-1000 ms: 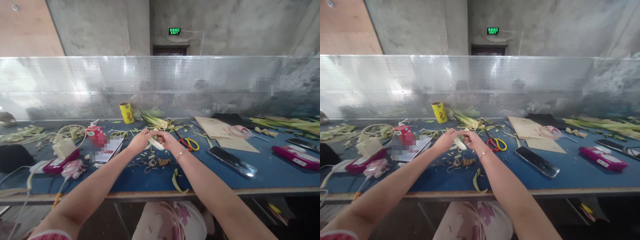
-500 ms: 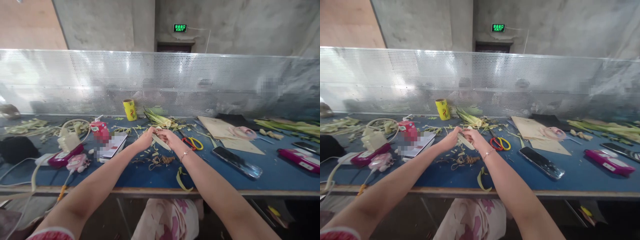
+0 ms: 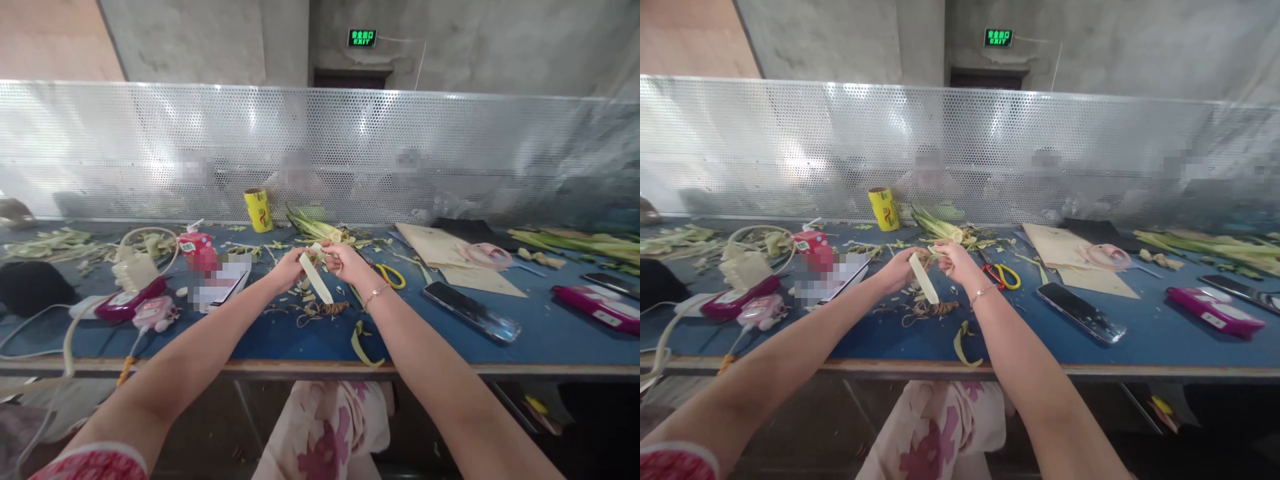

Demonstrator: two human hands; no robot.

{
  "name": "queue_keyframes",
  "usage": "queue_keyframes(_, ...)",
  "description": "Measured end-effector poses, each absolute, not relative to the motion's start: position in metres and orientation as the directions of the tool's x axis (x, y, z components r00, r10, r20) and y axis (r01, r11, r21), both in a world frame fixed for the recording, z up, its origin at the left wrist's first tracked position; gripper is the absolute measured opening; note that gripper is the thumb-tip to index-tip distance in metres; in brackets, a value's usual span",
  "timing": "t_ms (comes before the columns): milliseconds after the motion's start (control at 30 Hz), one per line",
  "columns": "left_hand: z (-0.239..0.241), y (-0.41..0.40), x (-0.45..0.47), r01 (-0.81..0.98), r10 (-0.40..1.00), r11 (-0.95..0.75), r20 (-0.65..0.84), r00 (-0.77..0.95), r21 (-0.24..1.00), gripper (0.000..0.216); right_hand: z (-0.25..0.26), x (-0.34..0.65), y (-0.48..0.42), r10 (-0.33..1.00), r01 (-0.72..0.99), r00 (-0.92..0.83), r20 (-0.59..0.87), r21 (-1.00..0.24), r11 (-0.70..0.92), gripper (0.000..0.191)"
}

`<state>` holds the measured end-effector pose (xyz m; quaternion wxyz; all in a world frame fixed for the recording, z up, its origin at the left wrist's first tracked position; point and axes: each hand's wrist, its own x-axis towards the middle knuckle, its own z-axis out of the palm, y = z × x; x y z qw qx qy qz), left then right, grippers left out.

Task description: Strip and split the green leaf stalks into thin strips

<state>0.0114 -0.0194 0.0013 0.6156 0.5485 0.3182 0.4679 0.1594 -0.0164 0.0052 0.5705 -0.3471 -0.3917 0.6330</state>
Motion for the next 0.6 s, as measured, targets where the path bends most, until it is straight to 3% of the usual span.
queue_keyframes(67,0.003,-0.017,0.009,-0.271,0.94,-0.012,0.104,0.326,0.963,0.021,0.002,0.163,-0.013,0.999,-0.243,0.005,0.043,-0.969,0.043,0.017)
queue_keyframes(133,0.003,-0.014,0.007,-0.286,0.953,0.001,0.086,0.291,0.958,0.021,0.002,0.166,-0.012,0.967,0.019,0.179,0.181,-0.983,0.181,0.014)
queue_keyframes(200,0.0,-0.01,0.005,-0.276,0.97,-0.003,0.07,0.234,0.961,0.019,0.005,0.167,-0.016,0.86,0.263,0.279,0.428,-0.895,0.36,0.011)
queue_keyframes(267,-0.003,-0.006,0.003,-0.262,0.981,-0.031,0.08,0.179,0.964,0.018,0.008,0.164,-0.025,0.768,0.376,0.148,0.623,-0.754,0.539,0.011)
queue_keyframes(333,-0.007,-0.002,0.001,-0.244,0.98,-0.077,0.118,0.158,0.967,0.017,0.008,0.155,-0.036,0.791,0.361,-0.161,0.59,-0.711,0.604,0.018)
queue_keyframes(400,-0.008,0.0,-0.001,-0.218,0.977,-0.118,0.152,0.146,0.969,0.017,0.006,0.144,-0.044,0.803,0.393,-0.321,0.501,-0.701,0.595,0.02)
queue_keyframes(500,-0.007,0.0,-0.002,-0.213,0.977,-0.127,0.159,0.139,0.969,0.017,-0.001,0.135,-0.045,0.855,0.423,-0.255,0.451,-0.743,0.518,0.019)
queue_keyframes(600,-0.003,-0.001,0.0,-0.275,0.973,-0.091,0.145,0.182,0.957,0.012,-0.003,0.139,-0.036,0.895,0.343,-0.205,0.397,-0.827,0.445,0.018)
